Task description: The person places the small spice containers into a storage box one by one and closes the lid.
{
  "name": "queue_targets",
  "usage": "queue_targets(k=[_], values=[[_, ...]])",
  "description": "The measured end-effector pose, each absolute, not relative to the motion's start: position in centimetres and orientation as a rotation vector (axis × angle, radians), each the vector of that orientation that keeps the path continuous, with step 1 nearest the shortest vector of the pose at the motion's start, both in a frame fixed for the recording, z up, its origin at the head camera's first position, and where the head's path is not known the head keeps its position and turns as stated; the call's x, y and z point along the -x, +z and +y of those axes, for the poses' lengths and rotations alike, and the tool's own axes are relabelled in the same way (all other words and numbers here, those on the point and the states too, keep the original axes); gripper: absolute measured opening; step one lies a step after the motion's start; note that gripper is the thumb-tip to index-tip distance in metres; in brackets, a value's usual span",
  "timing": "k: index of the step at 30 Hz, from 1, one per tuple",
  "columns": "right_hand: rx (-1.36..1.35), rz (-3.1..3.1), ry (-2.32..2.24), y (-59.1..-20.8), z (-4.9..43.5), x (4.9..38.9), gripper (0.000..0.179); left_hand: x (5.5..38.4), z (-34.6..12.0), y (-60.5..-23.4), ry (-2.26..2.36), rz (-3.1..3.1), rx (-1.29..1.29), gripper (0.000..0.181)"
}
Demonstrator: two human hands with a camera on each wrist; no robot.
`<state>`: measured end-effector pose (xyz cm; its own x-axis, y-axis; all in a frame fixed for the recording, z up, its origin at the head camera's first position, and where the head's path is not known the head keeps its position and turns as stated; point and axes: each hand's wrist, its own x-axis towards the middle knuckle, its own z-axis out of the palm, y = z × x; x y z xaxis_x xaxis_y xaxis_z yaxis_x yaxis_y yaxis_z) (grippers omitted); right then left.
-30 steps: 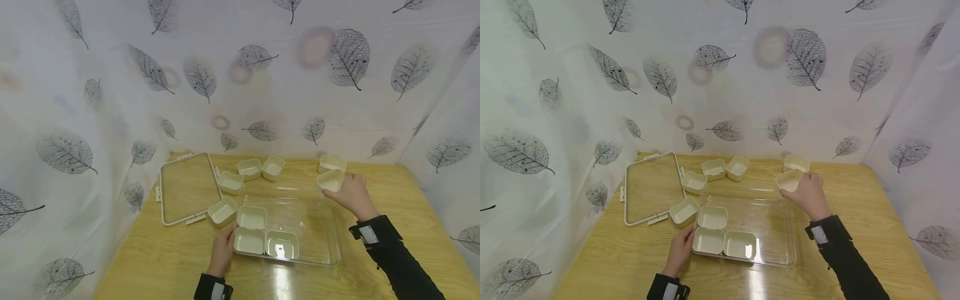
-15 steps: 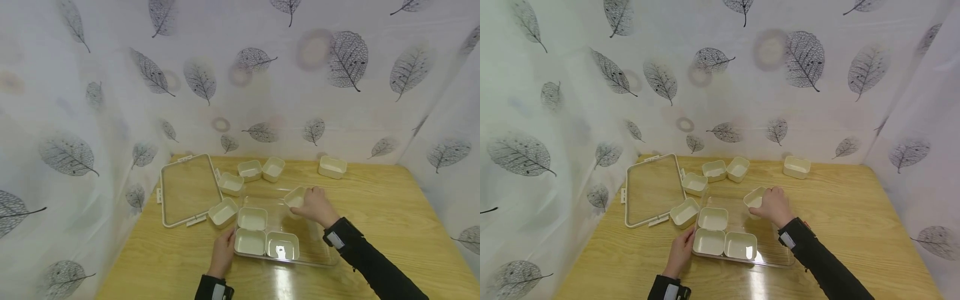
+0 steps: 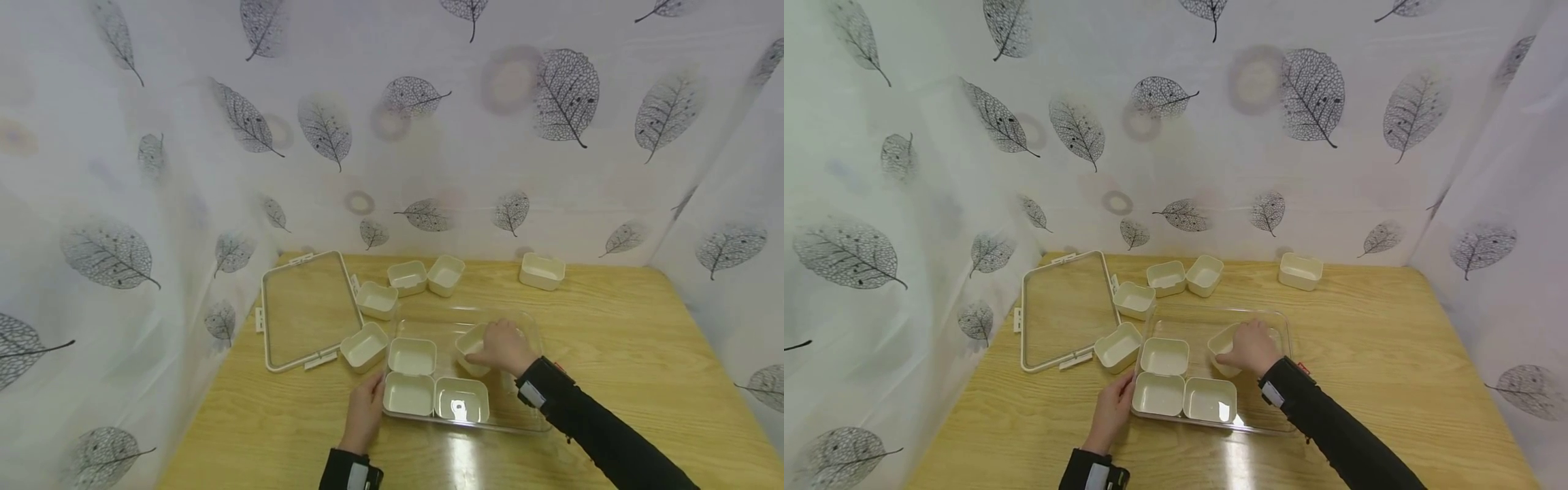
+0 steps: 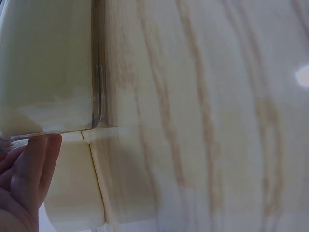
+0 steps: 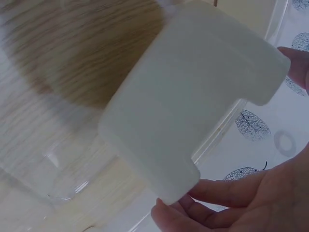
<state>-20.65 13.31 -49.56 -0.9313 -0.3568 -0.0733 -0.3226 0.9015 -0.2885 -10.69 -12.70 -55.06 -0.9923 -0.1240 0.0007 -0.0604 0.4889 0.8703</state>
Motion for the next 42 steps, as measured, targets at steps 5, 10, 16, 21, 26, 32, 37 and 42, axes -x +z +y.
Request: queue_targets(k=[5, 10, 16, 21, 26, 32, 37, 42], values=[[0.547, 2.905, -0.329, -50.0, 13.3, 20.7, 0.052, 10.7, -12.8, -55.2, -1.539, -2.653, -0.161, 0.027], [0.547, 2.891, -0.326, -50.4, 13.2, 20.6, 0.049, 10.8, -12.9, -55.5, -1.519, -2.645, -0.132, 0.026], [0.615, 2.860, -0.324, -50.1, 13.4, 20.1, 0.048, 10.9, -13.0, -55.6, -1.516, -2.640, -0.116, 0.026], [0.680, 2.859, -0.318, -49.8, 13.8, 19.9, 0.044, 10.8, -12.9, -55.4, -1.551, -2.636, -0.133, 0.026], [0.650, 2.798, -0.413, -49.5, 14.1, 19.7, 0.038, 10.9, -12.9, -55.5, -1.532, -2.640, -0.132, 0.026], [0.562, 2.695, -0.464, -49.2, 14.1, 19.3, 0.032, 10.9, -13.0, -55.5, -1.534, -2.640, -0.129, 0.026], [0.584, 2.663, -0.505, -49.2, 14.1, 19.0, 0.033, 11.0, -12.9, -55.5, -1.538, -2.651, -0.148, 0.026], [0.645, 2.669, -0.521, -49.2, 13.8, 18.8, 0.036, 11.0, -13.0, -55.5, -1.540, -2.651, -0.148, 0.027]])
